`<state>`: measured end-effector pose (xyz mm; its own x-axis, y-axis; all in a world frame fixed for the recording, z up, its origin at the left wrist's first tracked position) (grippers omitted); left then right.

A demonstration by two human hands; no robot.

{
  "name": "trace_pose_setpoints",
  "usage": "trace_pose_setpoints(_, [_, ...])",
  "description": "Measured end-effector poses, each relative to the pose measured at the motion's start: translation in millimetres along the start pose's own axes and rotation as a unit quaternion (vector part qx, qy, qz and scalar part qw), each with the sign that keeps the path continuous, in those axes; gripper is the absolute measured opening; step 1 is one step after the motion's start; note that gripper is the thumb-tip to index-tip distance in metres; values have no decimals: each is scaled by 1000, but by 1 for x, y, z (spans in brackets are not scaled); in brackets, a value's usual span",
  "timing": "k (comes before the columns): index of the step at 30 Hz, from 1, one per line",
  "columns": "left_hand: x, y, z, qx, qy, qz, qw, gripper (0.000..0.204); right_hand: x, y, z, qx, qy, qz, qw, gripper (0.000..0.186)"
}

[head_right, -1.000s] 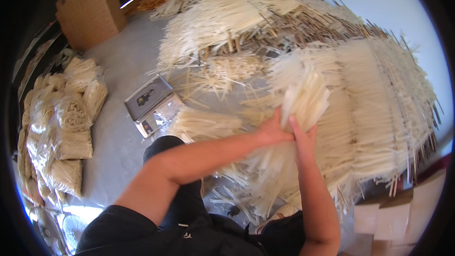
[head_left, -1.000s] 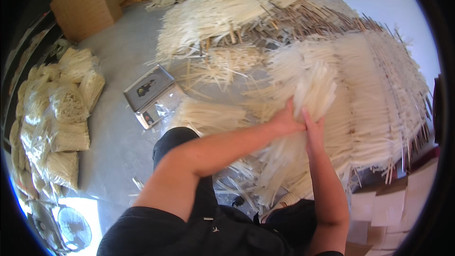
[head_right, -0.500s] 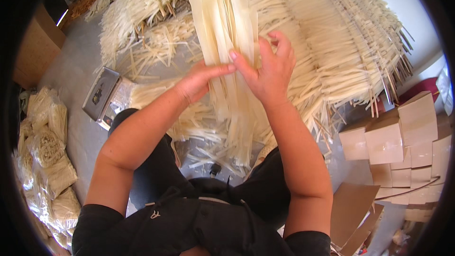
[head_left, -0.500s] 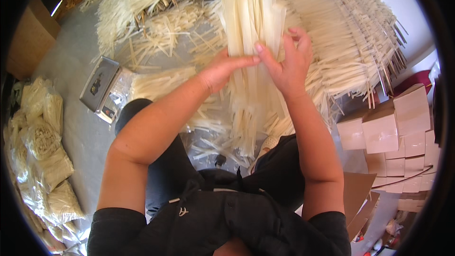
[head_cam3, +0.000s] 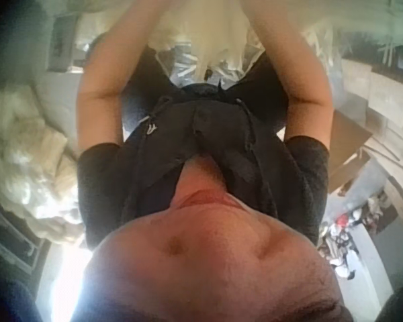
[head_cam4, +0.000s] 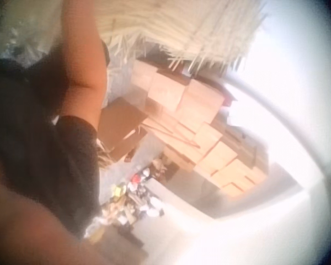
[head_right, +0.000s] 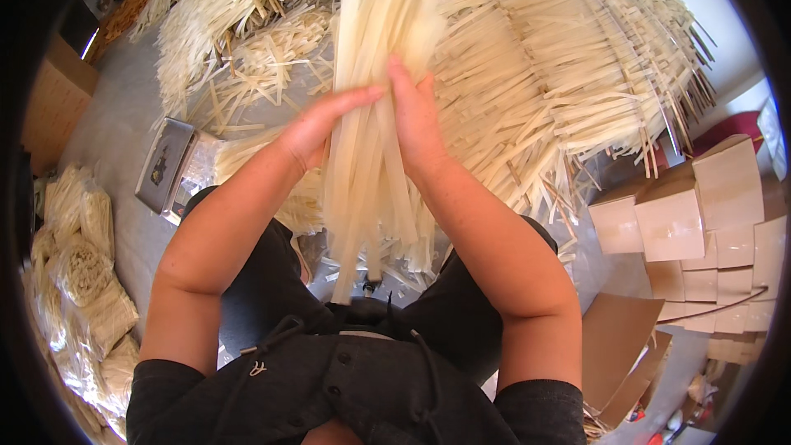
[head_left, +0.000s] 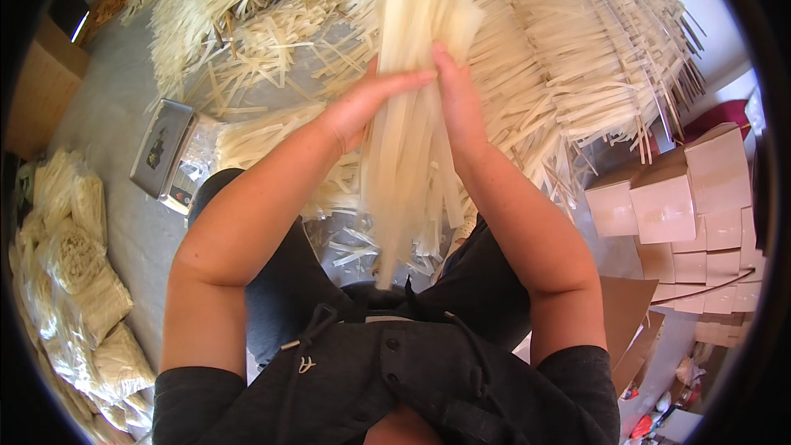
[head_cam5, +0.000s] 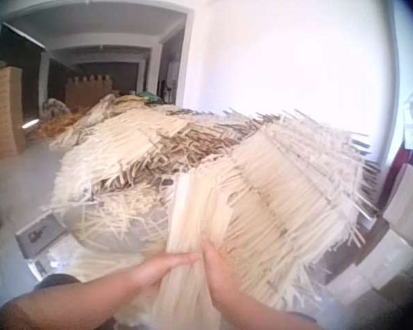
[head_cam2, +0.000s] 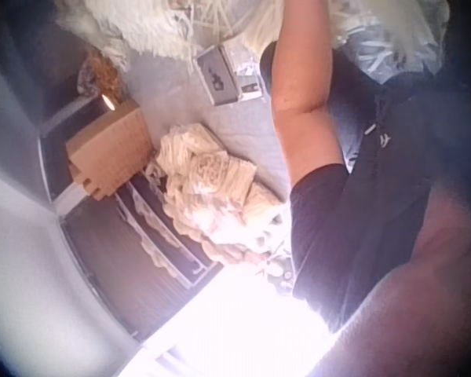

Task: The person gathers bundles of dried noodles from the floor, weighs them on a scale, and places them into plastic bags.

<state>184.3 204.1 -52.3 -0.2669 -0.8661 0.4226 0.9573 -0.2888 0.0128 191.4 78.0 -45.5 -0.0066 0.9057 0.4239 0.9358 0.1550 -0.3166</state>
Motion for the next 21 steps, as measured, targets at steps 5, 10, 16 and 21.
trace_pose_setpoints(5, [-16, -23, -23, -153, -196, 11, 968, 48, -20, 4, 11, 38, -273, 16, 961, 66])
trace_pose_setpoints(10, [-29, -42, -26, -203, -293, -14, 934, 45, -54, 20, -43, 76, -385, 54, 918, 74])
trace_pose_setpoints(16, [-11, -50, -49, -246, -249, -63, 935, 51, -45, 46, -52, -36, -234, -54, 970, 69])
trace_pose_setpoints(21, [-13, -54, -40, -220, -280, -30, 934, 50, -31, 44, -31, 82, -299, -175, 935, 57])
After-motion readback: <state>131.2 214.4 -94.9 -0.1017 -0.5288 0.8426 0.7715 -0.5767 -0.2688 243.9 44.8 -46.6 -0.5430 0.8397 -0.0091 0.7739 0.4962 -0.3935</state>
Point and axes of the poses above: each hand's wrist, its own y-axis towards the middle knuckle, its own x-axis out of the palm, z = x × y, the point moved 2 cm from there along y, towards the middle knuckle, and after that the axes turned 15 degrees about x, right-handed, at the moved point
